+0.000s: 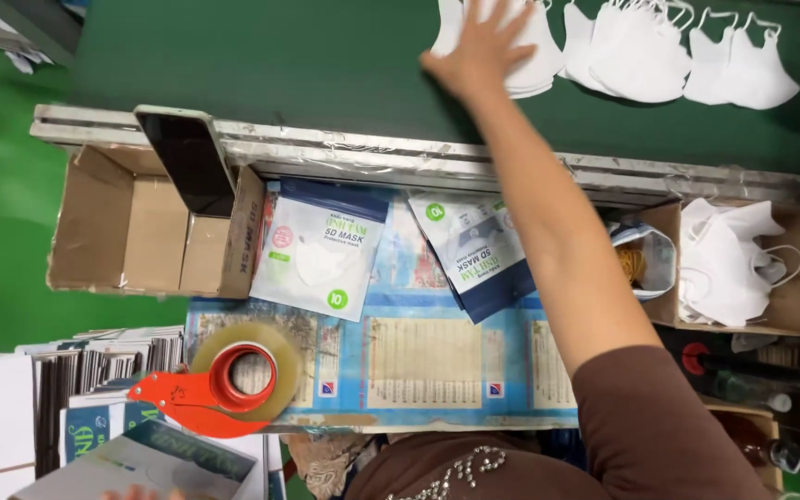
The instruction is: Packaging face masks into plastic packets and then sealing them inside cardboard boxes.
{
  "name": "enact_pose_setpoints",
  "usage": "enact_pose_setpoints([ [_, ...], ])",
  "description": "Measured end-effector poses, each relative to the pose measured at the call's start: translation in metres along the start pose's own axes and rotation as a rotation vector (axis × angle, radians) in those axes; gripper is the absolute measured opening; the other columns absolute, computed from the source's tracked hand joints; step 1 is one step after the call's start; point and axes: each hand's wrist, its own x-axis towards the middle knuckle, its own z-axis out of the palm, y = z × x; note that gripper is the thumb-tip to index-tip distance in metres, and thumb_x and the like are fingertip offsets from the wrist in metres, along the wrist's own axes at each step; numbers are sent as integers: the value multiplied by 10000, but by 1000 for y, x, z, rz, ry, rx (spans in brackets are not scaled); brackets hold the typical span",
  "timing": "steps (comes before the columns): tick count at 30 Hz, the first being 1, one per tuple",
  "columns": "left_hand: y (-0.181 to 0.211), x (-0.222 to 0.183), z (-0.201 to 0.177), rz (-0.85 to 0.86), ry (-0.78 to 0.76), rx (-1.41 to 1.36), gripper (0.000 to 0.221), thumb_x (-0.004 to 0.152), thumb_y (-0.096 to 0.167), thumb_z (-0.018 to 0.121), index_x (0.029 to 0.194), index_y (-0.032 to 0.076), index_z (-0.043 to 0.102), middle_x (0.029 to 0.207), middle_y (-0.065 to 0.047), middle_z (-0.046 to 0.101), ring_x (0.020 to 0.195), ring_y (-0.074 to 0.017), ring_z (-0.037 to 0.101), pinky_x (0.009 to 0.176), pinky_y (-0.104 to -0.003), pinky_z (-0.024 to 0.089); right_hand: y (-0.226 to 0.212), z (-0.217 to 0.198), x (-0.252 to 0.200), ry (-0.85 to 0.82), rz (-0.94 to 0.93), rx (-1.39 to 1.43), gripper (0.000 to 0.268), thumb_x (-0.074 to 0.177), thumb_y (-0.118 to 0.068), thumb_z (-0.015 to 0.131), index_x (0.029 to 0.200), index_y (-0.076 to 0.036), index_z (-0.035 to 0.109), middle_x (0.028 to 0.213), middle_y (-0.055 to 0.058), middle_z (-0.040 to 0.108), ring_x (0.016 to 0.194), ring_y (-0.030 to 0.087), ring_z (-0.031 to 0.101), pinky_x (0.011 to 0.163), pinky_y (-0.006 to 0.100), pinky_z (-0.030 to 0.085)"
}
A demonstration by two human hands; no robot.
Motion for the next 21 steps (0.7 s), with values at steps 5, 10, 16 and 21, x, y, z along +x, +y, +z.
enact_pose_setpoints([
  [5,241,80,-21,145,-210,21,292,801,49,786,1055,11,648,1142,-197,688,1171,-380,641,1069,-492,486,66,48,43,-314,96,-205,438,1189,-399,438,1399,-77,648,1327,229,703,1224,394,668,1034,576,484],
  [10,468,144,28,-78,-178,-544,408,849,2,797,1216,-18,621,1282,-192,674,1228,-292,668,1098,-384,514,88,9,-7,193,-446,108,420,904,-49,642,1324,-37,650,1089,244,717,945,433,698,792,534,539],
  [16,526,210,114,100,-547,-949,784,734,171,847,1377,-27,443,1406,-188,521,1334,-302,508,1132,-429,393,79,-72,-237,-371,-625,848,565,918,-160,686,1466,-96,560,1468,176,614,1216,264,704,1072,381,534],
  [21,515,160,170,-254,-1084,-1087,374,757,106,827,1096,-7,720,988,-114,769,904,-220,720,835,-402,580,93,-90,-349,-517,-629,1032,728,901,-276,800,1535,-110,483,1589,188,508,1487,312,503,1249,426,405],
])
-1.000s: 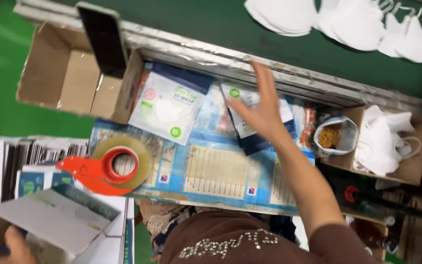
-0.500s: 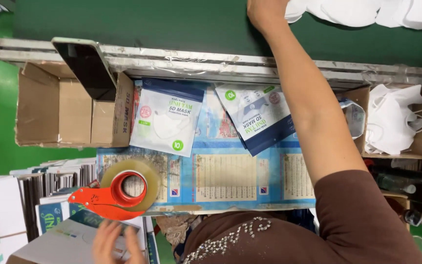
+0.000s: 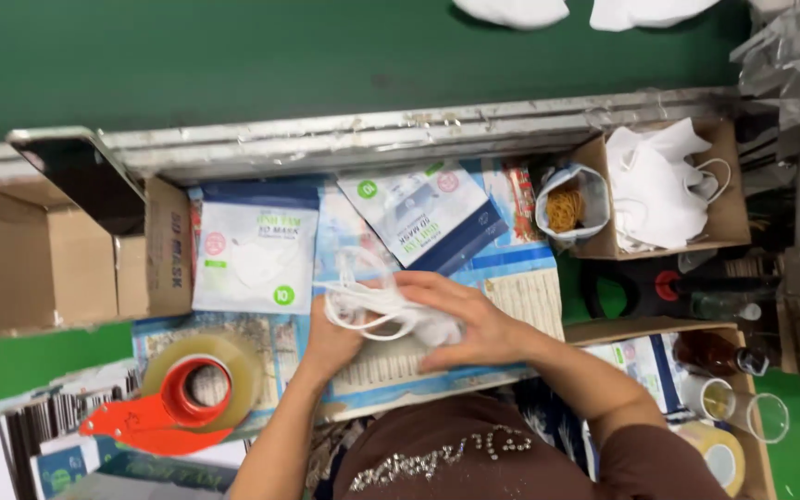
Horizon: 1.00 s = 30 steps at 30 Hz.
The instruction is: Packaging face masks into plastic packets and then sealing them inside cardboard boxes.
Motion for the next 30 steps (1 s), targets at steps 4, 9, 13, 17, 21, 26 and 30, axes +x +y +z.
enact_pose_setpoints([
  [4,-24,-8,17,67,-82,394,393,745,140,859,1098,18,736,1026,-94,791,915,-176,760,832,-333,603,41,24,-39,82,315,-26,987,677,-308,905,1504,-38,439,1492,224,497,1401,357,438,1137,464,358],
  [9,-50,-17,7,63,-50,344,581,748,191,870,1234,-28,639,1141,-171,746,1020,-240,711,912,-381,568,105,57,-78,226,438,-401,599,785,-265,869,1309,-62,660,1275,140,683,1294,329,595,1154,441,455],
  [13,21,-11,-5,-412,-482,-758,890,761,399,810,1458,-88,545,1295,-282,652,1090,-329,702,989,-493,562,53,27,-75,292,663,259,589,693,-213,873,1203,22,697,1127,188,746,1012,331,695,901,430,573],
  [17,-4,-27,-5,-350,-638,-912,1025,773,694,764,1449,-50,564,1415,-224,646,1287,-287,674,1140,-467,497,2,35,-72,410,542,-27,535,753,-189,868,1214,10,681,1096,127,763,972,213,731,871,361,592],
  [21,23,-22,9,-82,-565,257,785,759,537,832,1341,36,674,1287,-147,758,1173,-308,693,1072,-445,530,21,48,-68,426,510,-121,472,792,-159,850,1207,0,689,1130,132,753,1015,222,732,890,369,583],
  [26,-43,-31,42,498,-175,677,486,790,270,866,1211,100,692,1189,-118,709,1096,-334,641,966,-424,512,89,76,-86,361,216,-557,466,774,-61,791,1214,3,652,1195,190,687,1128,393,643,1000,467,499],
  [30,-36,-37,53,563,-264,711,479,863,209,788,1311,88,669,1273,-127,691,1198,-310,635,1049,-410,518,67,68,-72,344,263,-437,520,773,-125,805,1246,-8,625,1180,194,677,1075,395,629,957,456,495],
])
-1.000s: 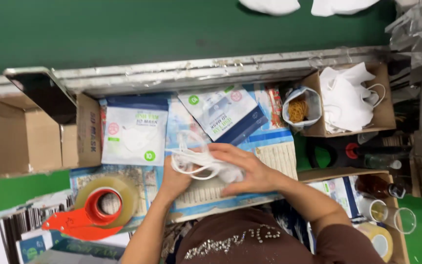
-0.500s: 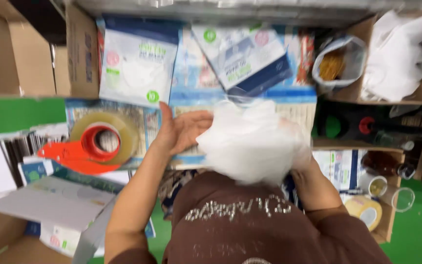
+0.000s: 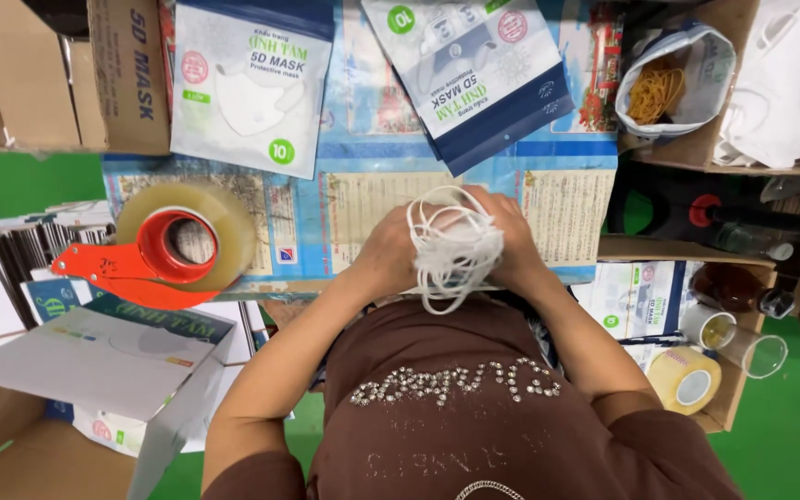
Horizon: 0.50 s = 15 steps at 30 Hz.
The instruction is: Packaging face masks into plastic packets and then sealing them inside cardboard boxes.
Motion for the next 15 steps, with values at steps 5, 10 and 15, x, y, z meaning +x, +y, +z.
enact_pose_setpoints([
  [5,8,3,5,-78,-147,55,378,858,187,741,1218,99,668,1252,-95,659,1136,-332,621,976,-433,498,26,0,-7,-12,-40,-18,589,804,-137,780,1343,-11,581,1155,181,710,1064,367,656,919,448,518],
  [10,27,21,-3,83,-221,148,399,851,130,672,1245,75,652,1292,-137,632,1135,-348,621,958,-451,494,24,-22,-13,-219,147,152,685,809,-154,771,1434,-1,538,1065,132,756,909,283,747,794,374,591],
  [15,15,72,-4,247,90,312,421,882,100,641,1296,24,635,1351,-191,587,1259,-381,586,1069,-477,488,72,-29,-27,-143,52,-98,587,800,-141,791,1335,-8,590,1060,158,753,883,265,750,760,364,605],
])
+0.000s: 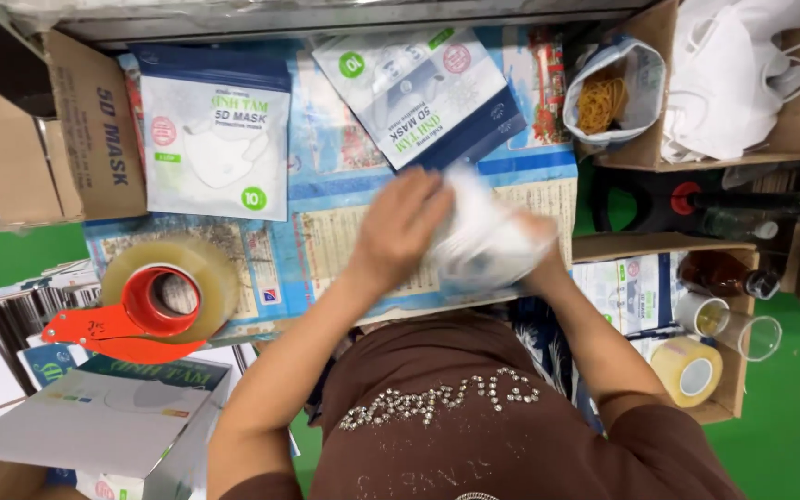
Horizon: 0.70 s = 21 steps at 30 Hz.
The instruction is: Packaging face masks into plastic packets and then sealing them inside cardboard boxes.
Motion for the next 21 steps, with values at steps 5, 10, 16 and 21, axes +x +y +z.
enact_pose_setpoints([
  [5,-43,41,51,-157,23,291,332,853,83,643,1162,-15,713,1080,-113,615,1006,-279,581,832,-399,508,-7,7,30,572,569,1389,406,954,-27,632,1342,54,545,1182,185,691,1016,317,735,822,428,656],
  [10,-53,40,89,-67,-144,442,105,772,104,642,844,38,679,908,-105,566,901,-270,570,713,-380,492,-7,15,29,611,552,1334,389,975,-13,624,1347,67,543,1182,198,682,1012,318,726,795,420,648],
  [16,-55,39,117,-59,-119,595,77,731,114,642,769,50,658,868,-102,554,848,-264,563,647,-356,488,2,24,24,621,528,1264,385,960,-3,661,1327,77,573,1182,175,693,1014,284,725,796,415,657],
  [21,-62,47,107,-95,-76,489,46,759,103,645,780,90,606,813,-90,531,805,-266,566,624,-390,481,5,25,19,630,517,1240,390,951,-17,685,1318,66,582,1160,156,698,992,259,726,787,412,662],
])
